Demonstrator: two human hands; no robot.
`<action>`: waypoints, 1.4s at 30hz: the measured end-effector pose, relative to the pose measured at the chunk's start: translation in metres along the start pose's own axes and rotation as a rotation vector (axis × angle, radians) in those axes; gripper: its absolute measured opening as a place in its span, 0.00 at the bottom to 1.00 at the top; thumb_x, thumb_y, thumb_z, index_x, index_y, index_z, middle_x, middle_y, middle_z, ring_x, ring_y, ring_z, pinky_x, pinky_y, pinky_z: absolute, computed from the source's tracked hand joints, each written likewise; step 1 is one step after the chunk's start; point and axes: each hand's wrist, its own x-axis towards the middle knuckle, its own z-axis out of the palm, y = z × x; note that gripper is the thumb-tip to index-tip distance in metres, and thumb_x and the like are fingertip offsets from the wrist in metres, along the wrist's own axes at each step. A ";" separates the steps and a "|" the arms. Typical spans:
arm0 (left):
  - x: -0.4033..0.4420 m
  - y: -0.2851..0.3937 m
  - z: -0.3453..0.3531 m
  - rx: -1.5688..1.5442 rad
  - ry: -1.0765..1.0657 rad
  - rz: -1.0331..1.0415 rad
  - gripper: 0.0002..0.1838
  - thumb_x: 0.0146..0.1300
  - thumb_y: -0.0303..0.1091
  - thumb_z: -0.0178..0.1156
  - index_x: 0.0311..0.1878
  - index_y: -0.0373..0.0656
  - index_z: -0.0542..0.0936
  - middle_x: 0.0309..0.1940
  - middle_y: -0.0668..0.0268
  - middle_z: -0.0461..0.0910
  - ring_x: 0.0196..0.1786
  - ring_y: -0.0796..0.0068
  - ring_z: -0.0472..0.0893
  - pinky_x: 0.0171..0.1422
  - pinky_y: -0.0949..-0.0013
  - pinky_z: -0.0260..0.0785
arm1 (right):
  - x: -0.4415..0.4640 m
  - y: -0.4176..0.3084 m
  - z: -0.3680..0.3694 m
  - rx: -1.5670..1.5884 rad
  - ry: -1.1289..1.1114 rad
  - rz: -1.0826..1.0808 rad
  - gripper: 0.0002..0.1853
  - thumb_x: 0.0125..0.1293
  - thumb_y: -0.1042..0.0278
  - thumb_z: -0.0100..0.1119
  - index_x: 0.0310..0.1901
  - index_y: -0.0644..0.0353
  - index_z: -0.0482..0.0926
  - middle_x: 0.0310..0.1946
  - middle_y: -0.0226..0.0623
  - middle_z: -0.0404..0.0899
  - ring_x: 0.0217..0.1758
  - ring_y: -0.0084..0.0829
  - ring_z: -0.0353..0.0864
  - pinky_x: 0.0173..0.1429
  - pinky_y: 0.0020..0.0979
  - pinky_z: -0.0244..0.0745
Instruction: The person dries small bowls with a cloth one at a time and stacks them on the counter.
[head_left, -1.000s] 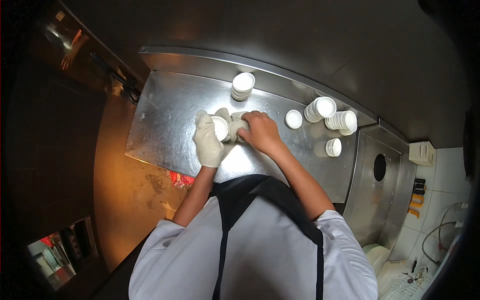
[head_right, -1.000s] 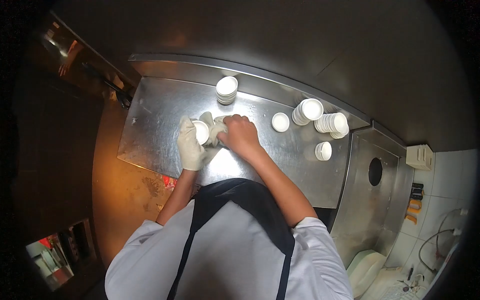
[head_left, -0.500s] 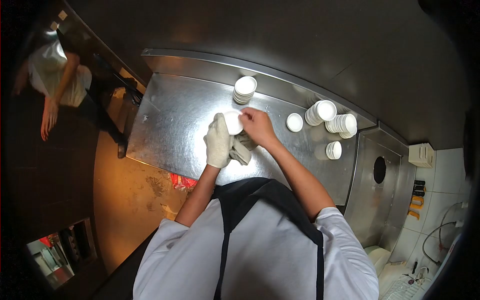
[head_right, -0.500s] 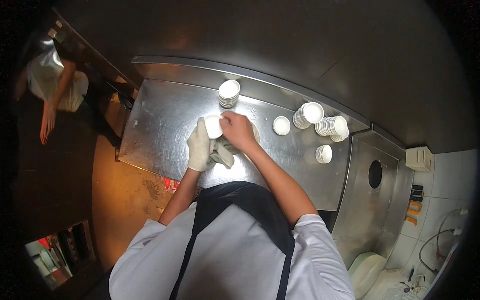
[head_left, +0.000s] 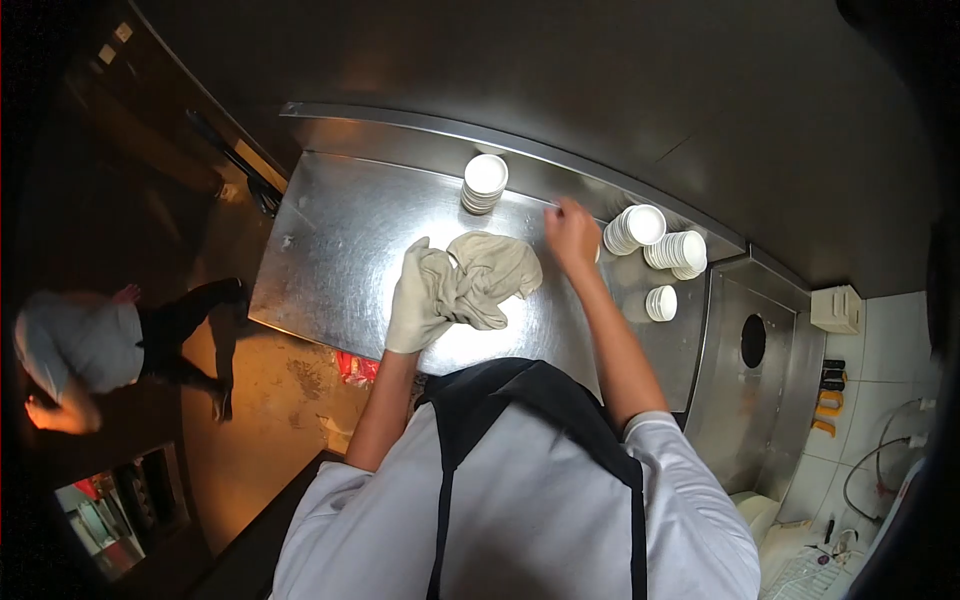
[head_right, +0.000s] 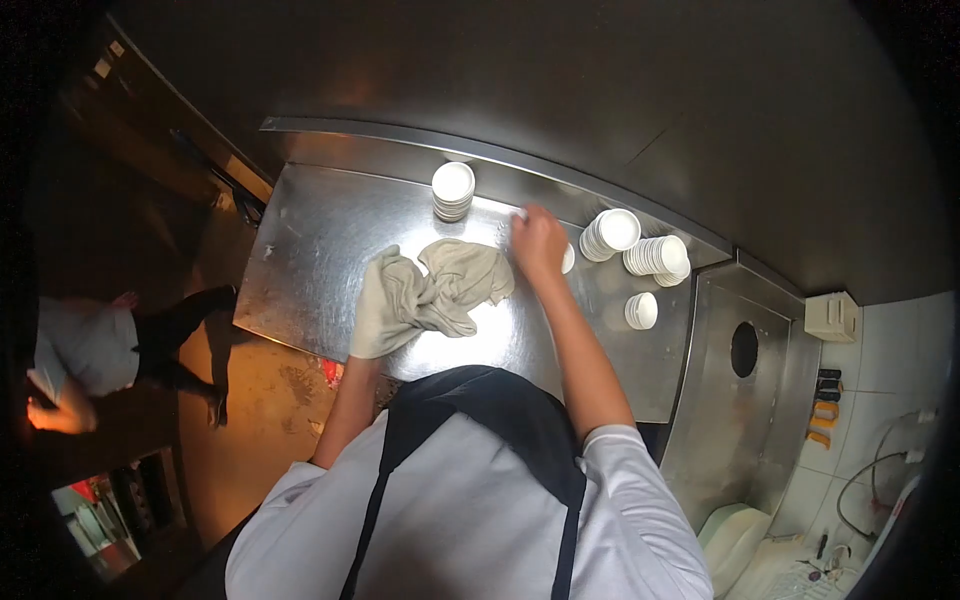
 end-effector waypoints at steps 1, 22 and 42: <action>0.005 -0.003 -0.020 -0.065 -0.080 -0.023 0.22 0.78 0.44 0.62 0.66 0.40 0.75 0.47 0.64 0.81 0.48 0.72 0.85 0.58 0.65 0.82 | -0.019 0.018 -0.003 -0.054 0.079 -0.056 0.17 0.65 0.58 0.74 0.49 0.61 0.90 0.38 0.46 0.90 0.46 0.49 0.90 0.51 0.51 0.83; -0.026 0.048 0.077 2.274 -0.153 0.533 0.04 0.58 0.38 0.67 0.36 0.54 0.87 0.33 0.73 0.86 0.44 0.69 0.86 0.45 0.59 0.73 | -0.085 0.072 -0.005 -0.233 -0.049 -0.360 0.08 0.58 0.70 0.73 0.32 0.66 0.84 0.33 0.51 0.85 0.41 0.53 0.84 0.49 0.51 0.80; -0.016 0.012 0.054 1.509 -0.101 0.767 0.16 0.60 0.30 0.74 0.49 0.41 0.80 0.47 0.65 0.86 0.51 0.66 0.88 0.52 0.64 0.81 | -0.099 -0.068 -0.057 0.668 -0.299 -0.054 0.25 0.73 0.61 0.73 0.68 0.58 0.83 0.59 0.44 0.87 0.60 0.37 0.87 0.62 0.37 0.81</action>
